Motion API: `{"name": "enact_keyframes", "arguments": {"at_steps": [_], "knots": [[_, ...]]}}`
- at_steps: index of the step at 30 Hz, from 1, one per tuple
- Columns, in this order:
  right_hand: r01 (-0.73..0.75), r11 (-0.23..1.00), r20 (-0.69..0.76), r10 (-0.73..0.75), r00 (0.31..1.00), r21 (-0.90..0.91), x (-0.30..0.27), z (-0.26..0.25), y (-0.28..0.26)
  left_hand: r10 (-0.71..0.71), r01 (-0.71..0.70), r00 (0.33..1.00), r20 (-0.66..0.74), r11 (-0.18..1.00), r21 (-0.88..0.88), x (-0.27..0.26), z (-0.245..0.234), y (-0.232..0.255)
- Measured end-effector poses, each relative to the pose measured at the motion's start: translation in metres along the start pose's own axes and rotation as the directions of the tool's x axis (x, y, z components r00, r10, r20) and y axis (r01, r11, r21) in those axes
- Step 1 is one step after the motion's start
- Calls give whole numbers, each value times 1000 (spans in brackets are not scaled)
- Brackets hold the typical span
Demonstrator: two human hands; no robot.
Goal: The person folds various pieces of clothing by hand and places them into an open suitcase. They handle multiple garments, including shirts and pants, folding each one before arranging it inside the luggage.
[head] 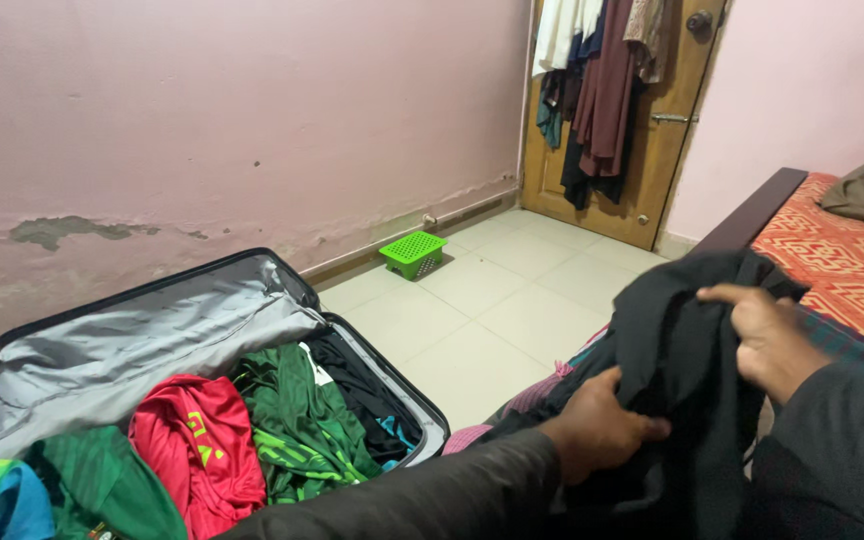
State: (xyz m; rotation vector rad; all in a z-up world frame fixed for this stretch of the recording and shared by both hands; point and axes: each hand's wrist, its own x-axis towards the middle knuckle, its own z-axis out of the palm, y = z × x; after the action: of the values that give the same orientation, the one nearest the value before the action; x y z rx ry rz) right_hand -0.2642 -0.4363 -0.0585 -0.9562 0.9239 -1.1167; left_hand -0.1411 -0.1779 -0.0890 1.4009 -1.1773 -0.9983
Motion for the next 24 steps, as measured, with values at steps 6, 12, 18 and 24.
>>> {"name": "enact_keyframes", "arguments": {"at_steps": [6, 12, 18, 24], "knots": [[-15, 662, -390, -423, 818, -749, 24, 12, 22, -39, 78, 984, -172, 972, 223, -30, -25, 35], [485, 243, 56, -850, 524, -840, -96, 156, 89, 33, -82, 832, -554, 995, -64, -75, -137, -7], [525, 757, 820, 25, 572, -389, -324, 349, 143, -71, -9, 481, -874, 996, -86, -281, -307, -34], [494, 854, 977, 211, -41, -163, -499, 421, 224, 204, 684, -72, -976, 722, 101, -518, -336, -29]]}}
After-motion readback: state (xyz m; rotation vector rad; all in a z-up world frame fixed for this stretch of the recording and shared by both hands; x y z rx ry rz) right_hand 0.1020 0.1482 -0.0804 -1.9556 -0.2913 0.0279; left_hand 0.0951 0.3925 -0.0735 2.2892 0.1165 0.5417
